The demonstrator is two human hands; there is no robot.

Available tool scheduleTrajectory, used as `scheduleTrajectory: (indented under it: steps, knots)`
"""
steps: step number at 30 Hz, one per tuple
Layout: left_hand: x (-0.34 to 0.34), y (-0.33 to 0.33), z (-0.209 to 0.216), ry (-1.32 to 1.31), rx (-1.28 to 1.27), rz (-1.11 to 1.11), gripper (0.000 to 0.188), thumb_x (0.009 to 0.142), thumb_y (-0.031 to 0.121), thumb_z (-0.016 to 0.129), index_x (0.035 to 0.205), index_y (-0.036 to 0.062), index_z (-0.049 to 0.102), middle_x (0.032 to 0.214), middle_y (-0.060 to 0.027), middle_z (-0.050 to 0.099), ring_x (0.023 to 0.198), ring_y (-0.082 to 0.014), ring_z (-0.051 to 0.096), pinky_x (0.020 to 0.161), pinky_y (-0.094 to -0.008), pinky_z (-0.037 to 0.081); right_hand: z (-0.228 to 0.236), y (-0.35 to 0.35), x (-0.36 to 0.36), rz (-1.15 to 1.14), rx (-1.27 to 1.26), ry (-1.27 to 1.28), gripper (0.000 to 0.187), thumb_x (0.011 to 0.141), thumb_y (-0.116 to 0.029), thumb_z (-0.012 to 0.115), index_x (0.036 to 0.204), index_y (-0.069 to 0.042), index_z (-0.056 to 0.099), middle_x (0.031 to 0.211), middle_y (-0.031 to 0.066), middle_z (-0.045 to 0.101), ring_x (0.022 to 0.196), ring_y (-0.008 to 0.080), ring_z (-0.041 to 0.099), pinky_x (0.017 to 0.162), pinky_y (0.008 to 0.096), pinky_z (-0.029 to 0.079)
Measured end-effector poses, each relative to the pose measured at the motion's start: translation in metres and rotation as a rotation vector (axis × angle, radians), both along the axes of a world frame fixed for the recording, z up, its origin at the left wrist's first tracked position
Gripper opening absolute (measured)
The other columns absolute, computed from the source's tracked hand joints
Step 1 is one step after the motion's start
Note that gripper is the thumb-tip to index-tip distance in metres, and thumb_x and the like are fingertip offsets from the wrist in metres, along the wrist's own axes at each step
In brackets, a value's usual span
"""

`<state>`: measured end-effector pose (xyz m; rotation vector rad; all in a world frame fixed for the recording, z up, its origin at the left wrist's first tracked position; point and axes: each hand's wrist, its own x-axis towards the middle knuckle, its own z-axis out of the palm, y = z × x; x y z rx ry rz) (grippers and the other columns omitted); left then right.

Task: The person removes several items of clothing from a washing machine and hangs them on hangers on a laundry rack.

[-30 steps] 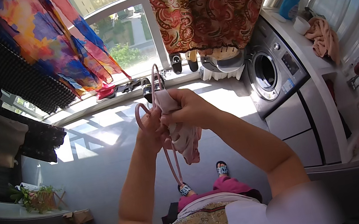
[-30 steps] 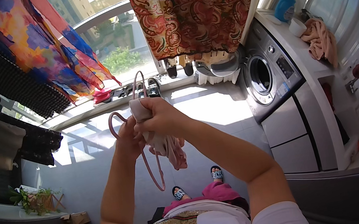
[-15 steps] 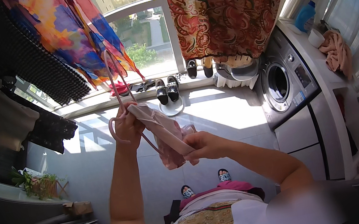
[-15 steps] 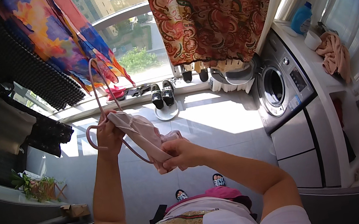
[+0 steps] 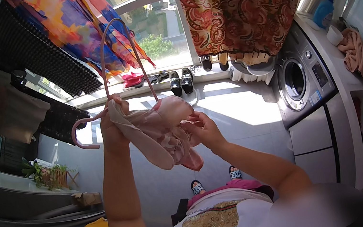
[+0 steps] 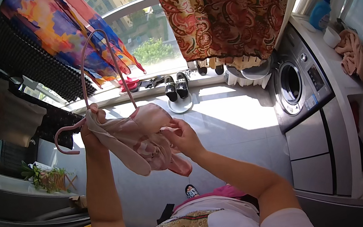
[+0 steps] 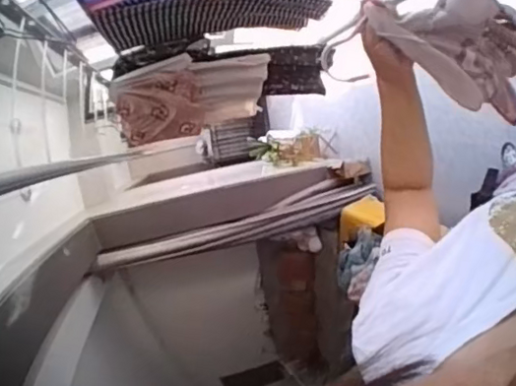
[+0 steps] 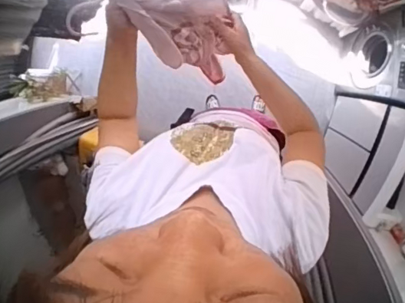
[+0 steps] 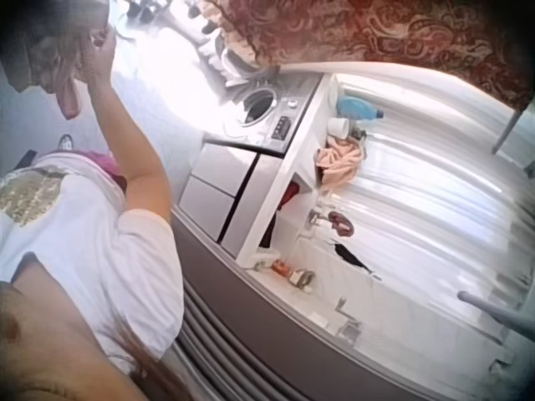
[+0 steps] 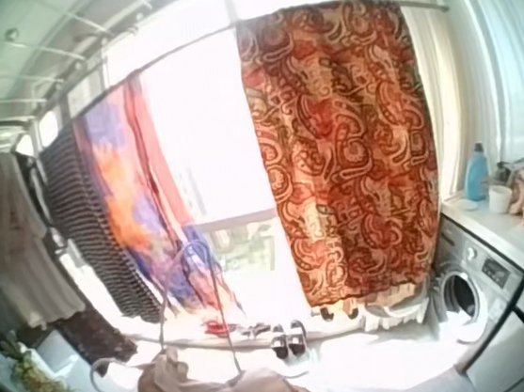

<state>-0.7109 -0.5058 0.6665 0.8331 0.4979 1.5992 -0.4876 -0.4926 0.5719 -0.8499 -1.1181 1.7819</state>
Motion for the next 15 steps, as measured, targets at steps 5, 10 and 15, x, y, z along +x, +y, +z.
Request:
scheduleTrajectory:
  steps: [5, 10, 15]
  knots:
    - [0.007, -0.004, 0.004, 0.131, -0.051, 0.072, 0.013, 0.091, 0.015, 0.043, 0.096, 0.0058, 0.050, 0.067, -0.0006, 0.046, 0.051, -0.0062, 0.041, 0.043, -0.0189, 0.035, 0.017, 0.022, -0.003, 0.138, 0.007, 0.054, 0.022, 0.089, -0.021, 0.058, 0.097, -0.002, 0.063, 0.085, 0.0023, 0.063, 0.078, 0.0068, 0.055, 0.067, 0.0235, 0.045]
    - [0.016, -0.020, -0.005, 0.350, -0.154, 0.191, 0.012, 0.089, 0.013, 0.046, 0.097, 0.0060, 0.051, 0.068, 0.0018, 0.048, 0.049, -0.0038, 0.042, 0.039, -0.0176, 0.031, 0.045, 0.057, 0.014, 0.130, -0.066, -0.008, 0.026, 0.095, -0.026, 0.046, 0.102, -0.004, 0.056, 0.090, 0.0057, 0.062, 0.083, 0.0129, 0.061, 0.077, 0.0303, 0.051]
    - [0.029, -0.042, -0.024, 0.392, -0.350, -0.008, 0.011, 0.088, 0.015, 0.054, 0.096, 0.0066, 0.053, 0.063, 0.0055, 0.043, 0.045, -0.0007, 0.037, 0.039, -0.0176, 0.028, 0.101, 0.062, 0.016, 0.185, -0.229, 0.127, 0.026, 0.094, -0.021, 0.044, 0.111, -0.001, 0.049, 0.101, 0.0113, 0.058, 0.087, 0.0184, 0.059, 0.077, 0.0317, 0.050]
